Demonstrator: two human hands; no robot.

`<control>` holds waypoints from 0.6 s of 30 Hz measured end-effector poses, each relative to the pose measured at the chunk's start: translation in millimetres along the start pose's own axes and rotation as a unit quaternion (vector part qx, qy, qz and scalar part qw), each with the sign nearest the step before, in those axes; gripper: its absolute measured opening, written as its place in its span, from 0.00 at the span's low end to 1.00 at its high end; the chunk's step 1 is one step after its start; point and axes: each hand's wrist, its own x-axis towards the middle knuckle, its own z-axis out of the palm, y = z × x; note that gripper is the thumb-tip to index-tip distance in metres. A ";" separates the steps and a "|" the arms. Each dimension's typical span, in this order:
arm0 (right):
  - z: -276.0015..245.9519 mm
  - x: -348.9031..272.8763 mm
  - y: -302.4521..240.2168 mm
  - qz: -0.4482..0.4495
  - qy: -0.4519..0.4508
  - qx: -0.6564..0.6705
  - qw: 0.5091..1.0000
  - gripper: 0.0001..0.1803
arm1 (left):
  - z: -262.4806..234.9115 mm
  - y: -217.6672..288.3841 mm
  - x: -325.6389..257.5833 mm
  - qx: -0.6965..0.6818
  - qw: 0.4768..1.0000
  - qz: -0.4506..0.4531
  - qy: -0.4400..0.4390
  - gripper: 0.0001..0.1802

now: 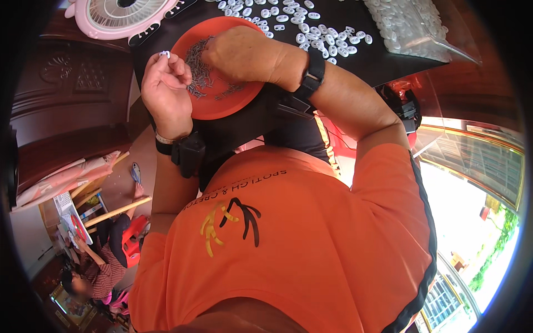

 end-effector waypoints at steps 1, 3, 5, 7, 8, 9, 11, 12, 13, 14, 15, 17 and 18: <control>-0.3 0.0 1.0 0.001 0.007 -0.010 1.000 0.12 | 0.0 -0.4 0.8 0.000 1.000 -0.004 0.001 0.06; 1.0 -0.6 1.7 0.001 0.007 -0.008 1.000 0.13 | -0.2 -0.4 1.0 -0.001 1.000 -0.007 0.003 0.06; 1.7 -1.9 4.0 0.002 0.007 -0.007 1.000 0.13 | -0.1 -1.2 0.7 -0.002 1.000 -0.010 -0.001 0.06; 3.4 -2.3 5.0 -0.002 0.017 -0.003 1.000 0.12 | -1.0 -1.3 0.6 0.002 1.000 -0.012 -0.005 0.06; 1.4 -2.0 3.9 -0.002 0.017 -0.003 1.000 0.12 | -1.4 -1.5 0.7 0.006 1.000 -0.014 -0.010 0.06; -3.2 -1.0 2.4 0.015 0.015 -0.002 1.000 0.11 | -1.4 -1.8 0.8 0.005 1.000 -0.014 -0.010 0.06; -5.9 -0.9 -1.1 0.030 0.012 0.000 0.999 0.10 | -1.6 -2.4 1.1 -0.003 1.000 -0.015 0.000 0.06; -6.9 -0.9 -2.2 0.008 0.032 0.056 0.998 0.09 | -0.8 -2.8 1.9 -0.004 1.000 -0.013 0.000 0.06; -7.8 -0.6 -3.2 -0.014 0.051 0.112 0.992 0.09 | 0.3 -3.4 2.7 -0.001 1.000 -0.008 0.009 0.07; -7.0 -0.1 -4.4 -0.015 0.051 0.111 0.992 0.09 | 0.8 -3.6 3.2 0.002 1.000 -0.002 0.019 0.08; -3.9 -0.6 -6.2 -0.009 0.029 0.100 0.995 0.08 | 1.4 -3.8 3.1 0.001 1.000 -0.002 0.019 0.08; 0.2 -0.4 -9.8 -0.003 0.008 0.088 0.996 0.08 | 2.4 -3.8 3.1 0.008 1.000 -0.009 0.018 0.09; 0.8 0.8 -12.2 0.006 -0.014 0.082 0.997 0.08 | 1.7 -3.8 3.1 0.007 1.000 -0.009 0.018 0.09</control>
